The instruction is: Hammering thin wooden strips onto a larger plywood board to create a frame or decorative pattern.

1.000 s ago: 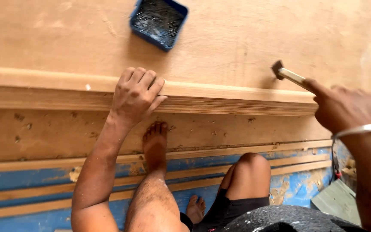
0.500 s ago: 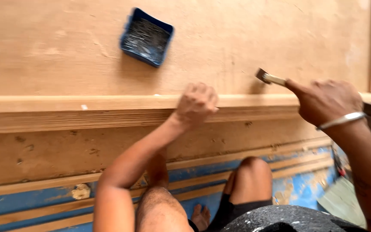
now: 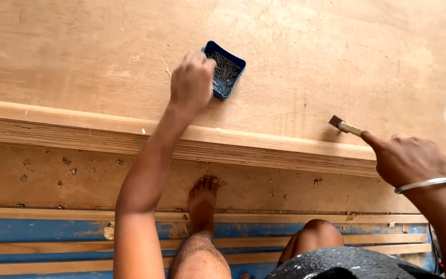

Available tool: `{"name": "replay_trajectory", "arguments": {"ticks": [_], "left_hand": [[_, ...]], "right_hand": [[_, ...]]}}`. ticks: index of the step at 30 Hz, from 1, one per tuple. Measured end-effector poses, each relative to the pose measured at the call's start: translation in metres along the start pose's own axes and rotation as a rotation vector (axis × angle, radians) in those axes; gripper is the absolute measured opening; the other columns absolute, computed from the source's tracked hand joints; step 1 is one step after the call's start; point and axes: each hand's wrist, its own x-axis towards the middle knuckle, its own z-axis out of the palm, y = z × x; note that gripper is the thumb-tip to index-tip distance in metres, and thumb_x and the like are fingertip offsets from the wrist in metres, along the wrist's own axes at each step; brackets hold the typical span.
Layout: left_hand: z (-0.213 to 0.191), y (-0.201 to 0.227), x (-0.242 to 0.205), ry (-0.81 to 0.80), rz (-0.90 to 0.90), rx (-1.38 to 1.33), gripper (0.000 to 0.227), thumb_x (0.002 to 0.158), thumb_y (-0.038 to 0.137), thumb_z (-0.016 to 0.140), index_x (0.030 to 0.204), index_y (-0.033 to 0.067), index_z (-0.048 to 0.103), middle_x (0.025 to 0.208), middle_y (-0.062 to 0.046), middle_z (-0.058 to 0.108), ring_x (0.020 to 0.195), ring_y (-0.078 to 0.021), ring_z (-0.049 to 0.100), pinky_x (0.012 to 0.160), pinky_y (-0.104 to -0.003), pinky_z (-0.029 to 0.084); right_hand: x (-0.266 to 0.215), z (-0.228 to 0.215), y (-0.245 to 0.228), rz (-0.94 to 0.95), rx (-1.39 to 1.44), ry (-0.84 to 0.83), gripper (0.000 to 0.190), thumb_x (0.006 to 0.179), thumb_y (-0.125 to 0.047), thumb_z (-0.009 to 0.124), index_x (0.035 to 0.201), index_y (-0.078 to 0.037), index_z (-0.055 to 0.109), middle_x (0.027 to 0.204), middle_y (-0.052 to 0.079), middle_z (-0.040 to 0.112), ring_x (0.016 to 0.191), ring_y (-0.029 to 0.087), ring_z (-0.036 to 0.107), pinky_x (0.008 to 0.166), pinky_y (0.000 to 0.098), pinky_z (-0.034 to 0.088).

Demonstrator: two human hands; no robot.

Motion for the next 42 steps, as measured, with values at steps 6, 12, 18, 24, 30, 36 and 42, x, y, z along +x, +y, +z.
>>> {"name": "replay_trajectory", "arguments": {"ticks": [6,12,18,24,30,36,42], "left_hand": [[0.023,-0.008,0.026,-0.173,-0.113,0.061,0.004,0.087,0.001,0.072,0.084,0.0040,0.073,0.094,-0.012,0.071,0.091,-0.0186,0.067,0.067,-0.027,0.062],[0.011,0.009,0.024,-0.123,0.021,0.072,0.008,0.085,0.004,0.074,0.084,0.0113,0.078,0.094,-0.006,0.070,0.091,-0.0181,0.065,0.066,-0.027,0.061],[-0.010,0.024,0.034,-0.178,0.036,0.111,0.004,0.076,0.008,0.077,0.077,0.0119,0.077,0.098,-0.007,0.069,0.094,-0.0195,0.064,0.071,-0.031,0.059],[-0.011,0.017,0.018,0.048,-0.023,-0.250,0.009,0.091,0.001,0.073,0.088,0.0097,0.077,0.090,-0.003,0.074,0.082,-0.0170,0.066,0.073,-0.032,0.057],[-0.049,0.012,-0.017,-0.003,-0.449,-1.176,0.017,0.097,0.007,0.068,0.113,0.0071,0.072,0.090,-0.006,0.076,0.077,-0.0136,0.069,0.069,-0.025,0.060],[-0.079,-0.012,-0.093,0.055,-0.618,-1.001,0.013,0.094,0.009,0.074,0.107,0.0063,0.075,0.100,-0.005,0.076,0.085,-0.0116,0.075,0.072,-0.023,0.067],[-0.097,-0.030,-0.148,0.255,-0.711,-1.062,0.007,0.098,0.006,0.072,0.104,0.0028,0.072,0.089,-0.008,0.075,0.081,-0.0128,0.072,0.070,-0.025,0.063]], "right_hand": [[0.008,0.007,0.003,-0.033,-0.037,-0.016,0.059,0.108,-0.016,0.030,0.161,-0.040,0.023,0.053,-0.006,0.061,0.040,0.002,0.050,0.035,0.0193,0.044],[-0.002,-0.016,0.003,-0.015,0.008,-0.039,0.058,0.108,-0.018,0.032,0.160,-0.041,0.026,0.054,-0.004,0.065,0.041,0.004,0.056,0.038,0.0222,0.047],[0.001,-0.020,0.007,-0.020,0.049,-0.062,0.054,0.107,-0.019,0.035,0.158,-0.039,0.031,0.057,-0.001,0.069,0.046,0.007,0.064,0.043,0.0243,0.052],[0.002,-0.014,0.008,-0.020,0.038,-0.062,0.055,0.105,-0.017,0.039,0.157,-0.034,0.034,0.056,-0.002,0.070,0.044,0.005,0.062,0.043,0.0228,0.051],[0.024,0.037,0.009,-0.045,0.000,0.002,0.051,0.108,-0.017,0.035,0.155,-0.035,0.039,0.054,-0.005,0.065,0.039,0.003,0.052,0.039,0.0208,0.042],[0.045,0.098,0.006,-0.052,0.034,0.188,0.057,0.103,-0.008,0.044,0.154,-0.035,0.045,0.053,-0.005,0.059,0.037,0.004,0.048,0.038,0.0201,0.037],[0.012,0.074,-0.013,0.026,0.349,0.198,0.049,0.102,-0.007,0.052,0.147,-0.027,0.054,0.065,0.006,0.062,0.042,0.013,0.054,0.035,0.0243,0.042]]}}
